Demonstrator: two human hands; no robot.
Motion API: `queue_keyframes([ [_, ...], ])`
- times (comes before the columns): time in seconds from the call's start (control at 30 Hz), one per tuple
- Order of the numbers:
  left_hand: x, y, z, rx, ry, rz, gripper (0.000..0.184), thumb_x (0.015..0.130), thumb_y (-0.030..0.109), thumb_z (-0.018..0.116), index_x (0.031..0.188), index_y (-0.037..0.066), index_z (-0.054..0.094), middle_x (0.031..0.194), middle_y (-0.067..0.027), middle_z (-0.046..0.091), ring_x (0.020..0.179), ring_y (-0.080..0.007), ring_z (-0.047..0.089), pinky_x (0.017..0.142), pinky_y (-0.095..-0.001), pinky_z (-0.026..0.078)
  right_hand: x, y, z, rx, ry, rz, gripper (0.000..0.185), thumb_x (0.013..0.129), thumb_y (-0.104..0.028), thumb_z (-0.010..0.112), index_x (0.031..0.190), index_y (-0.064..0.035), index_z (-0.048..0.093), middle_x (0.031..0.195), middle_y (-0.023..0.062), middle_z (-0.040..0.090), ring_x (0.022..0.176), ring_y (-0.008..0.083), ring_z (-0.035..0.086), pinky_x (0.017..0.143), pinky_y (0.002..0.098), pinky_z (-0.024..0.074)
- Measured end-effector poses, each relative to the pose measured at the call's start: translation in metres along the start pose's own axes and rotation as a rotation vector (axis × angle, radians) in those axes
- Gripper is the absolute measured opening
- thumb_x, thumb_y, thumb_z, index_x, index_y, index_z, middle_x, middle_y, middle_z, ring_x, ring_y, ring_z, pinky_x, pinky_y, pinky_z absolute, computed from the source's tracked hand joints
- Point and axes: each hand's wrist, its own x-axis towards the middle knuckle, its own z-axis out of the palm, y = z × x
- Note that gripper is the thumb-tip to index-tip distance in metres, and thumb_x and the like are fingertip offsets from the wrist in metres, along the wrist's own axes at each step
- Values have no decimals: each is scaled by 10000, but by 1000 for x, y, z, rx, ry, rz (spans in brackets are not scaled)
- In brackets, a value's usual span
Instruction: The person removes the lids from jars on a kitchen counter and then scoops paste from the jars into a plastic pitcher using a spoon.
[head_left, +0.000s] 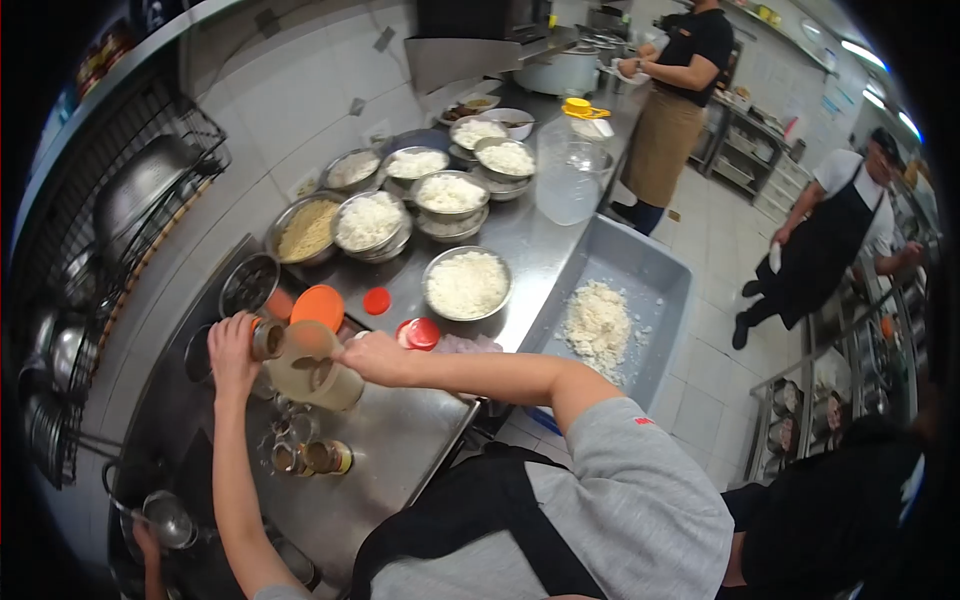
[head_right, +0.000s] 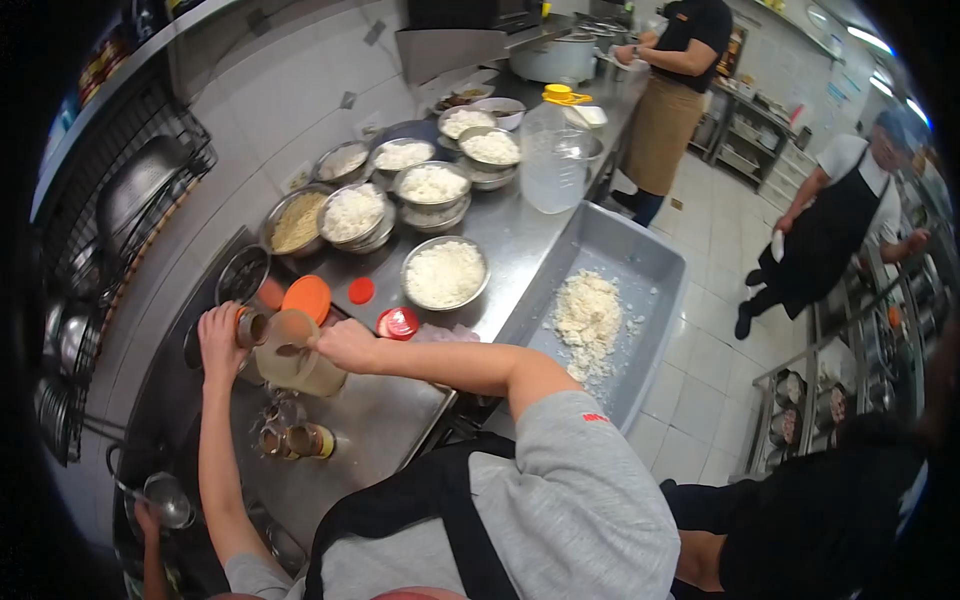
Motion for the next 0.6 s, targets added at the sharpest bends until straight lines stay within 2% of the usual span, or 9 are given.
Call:
queue_keyframes([
  [0.07,-2,-5,7,-18,-1,5,693,517,4,718,1167,75,489,1182,-85,518,1118,-288,464,1021,-427,317,0,-1,-4,-30,-158,-22,259,750,-69,525,1007,-74,565,760,130,595,681,304,626,521,425,466],
  [0.13,-6,-14,19,2,31,21,689,522,2,716,1167,76,487,1189,-83,516,1127,-288,459,1025,-431,310,1,-2,-5,-38,-173,-7,237,756,-100,529,987,-66,572,723,130,603,657,307,629,504,434,463],
  [0.27,-6,-16,21,1,-14,16,688,526,-6,709,1172,77,487,1194,-83,513,1126,-289,463,1026,-433,311,4,3,-6,-71,-146,24,211,755,-120,531,953,-67,580,685,125,601,639,304,630,496,437,465],
  [0.37,-6,-16,24,9,-7,18,676,533,-16,698,1170,75,493,1185,-89,523,1112,-293,476,1003,-433,330,5,2,0,-73,-59,-21,136,776,-154,521,855,-88,609,654,121,621,613,303,638,480,441,468],
  [0.4,-5,-16,21,8,18,31,663,535,-18,693,1163,72,500,1175,-94,534,1097,-298,489,978,-433,352,6,10,14,-90,-56,-64,150,782,-170,521,877,-98,613,657,126,619,614,299,639,486,442,479],
  [0.43,-2,-11,11,-33,18,65,628,539,-22,684,1136,69,514,1144,-97,554,1055,-302,511,924,-427,381,5,5,11,-68,-94,46,173,788,-178,521,915,-113,620,668,129,618,635,289,644,493,424,495],
  [0.47,7,-5,-1,-63,15,89,593,543,-25,675,1109,65,528,1113,-100,575,1014,-307,533,870,-422,410,8,5,7,-126,-187,50,309,719,-74,567,1000,-184,632,748,91,632,686,279,644,531,406,511],
  [0.5,11,-3,-1,-63,72,110,517,543,-23,667,1040,61,551,1052,-105,600,923,-311,559,769,-413,431,7,9,13,-127,-123,36,358,733,-65,553,1051,-210,630,764,95,631,701,278,643,544,400,517],
  [0.6,11,-8,-3,-43,25,67,501,539,-24,667,1015,89,556,985,-74,587,931,-284,554,794,-395,424,10,8,3,-42,-288,54,362,763,-50,509,1106,-129,594,881,123,616,746,296,640,588,417,514],
])
